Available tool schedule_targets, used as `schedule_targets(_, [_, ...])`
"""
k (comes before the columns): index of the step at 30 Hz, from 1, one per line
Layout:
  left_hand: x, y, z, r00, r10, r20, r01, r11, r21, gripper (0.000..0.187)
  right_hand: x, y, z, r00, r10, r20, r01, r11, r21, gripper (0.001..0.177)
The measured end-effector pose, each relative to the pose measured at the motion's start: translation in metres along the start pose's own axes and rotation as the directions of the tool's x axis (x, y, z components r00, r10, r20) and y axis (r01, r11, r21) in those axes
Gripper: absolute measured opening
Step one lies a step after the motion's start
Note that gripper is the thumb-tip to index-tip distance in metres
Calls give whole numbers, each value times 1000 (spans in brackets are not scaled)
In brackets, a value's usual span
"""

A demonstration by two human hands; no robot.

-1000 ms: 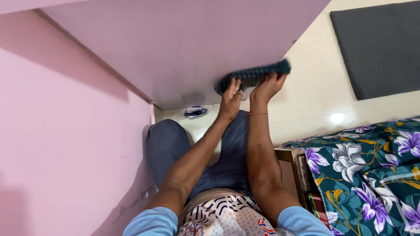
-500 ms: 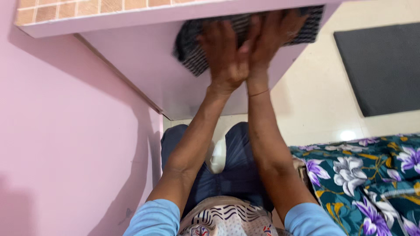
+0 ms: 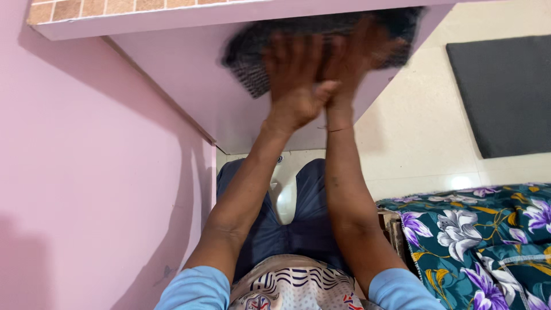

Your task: The person wipes the surface of a wooden door and a small tiled table with a cloth.

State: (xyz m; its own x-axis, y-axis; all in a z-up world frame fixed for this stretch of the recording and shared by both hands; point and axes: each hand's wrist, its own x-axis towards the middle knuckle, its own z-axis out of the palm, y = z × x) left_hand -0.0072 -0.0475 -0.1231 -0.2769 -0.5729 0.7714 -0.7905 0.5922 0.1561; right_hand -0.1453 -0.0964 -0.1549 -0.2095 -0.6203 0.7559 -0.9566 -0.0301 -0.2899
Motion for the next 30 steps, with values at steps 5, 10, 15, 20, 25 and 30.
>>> schedule_targets(5, [8, 10, -6, 996, 47, 79, -29, 977, -213, 85, -13, 4, 4, 954, 216, -207, -139, 932, 334, 80])
schedule_targets(10, [-17, -37, -2, 997, -75, -10, 76, 997, 31, 88, 16, -65, -10, 939, 242, 246, -242, 970, -30, 86])
schedule_targets(15, [-48, -112, -14, 946, -142, -291, 161, 986, 42, 73, 7, -142, -15, 941, -324, -92, 337, 910, 241, 55])
schedule_targets(20, [-61, -133, -13, 900, -203, -385, 188, 979, -76, 79, -2, -165, -17, 899, -432, -80, 429, 825, 369, 44])
schedule_targets(25, [-66, -93, -1, 929, -207, -308, 197, 978, -64, 82, -30, -128, 10, 946, -316, -74, 320, 867, 381, 28])
schedule_targets(30, [-22, -50, -21, 885, -318, 339, 263, 944, 200, 98, -29, -74, 10, 975, -153, -160, 176, 975, 138, 56])
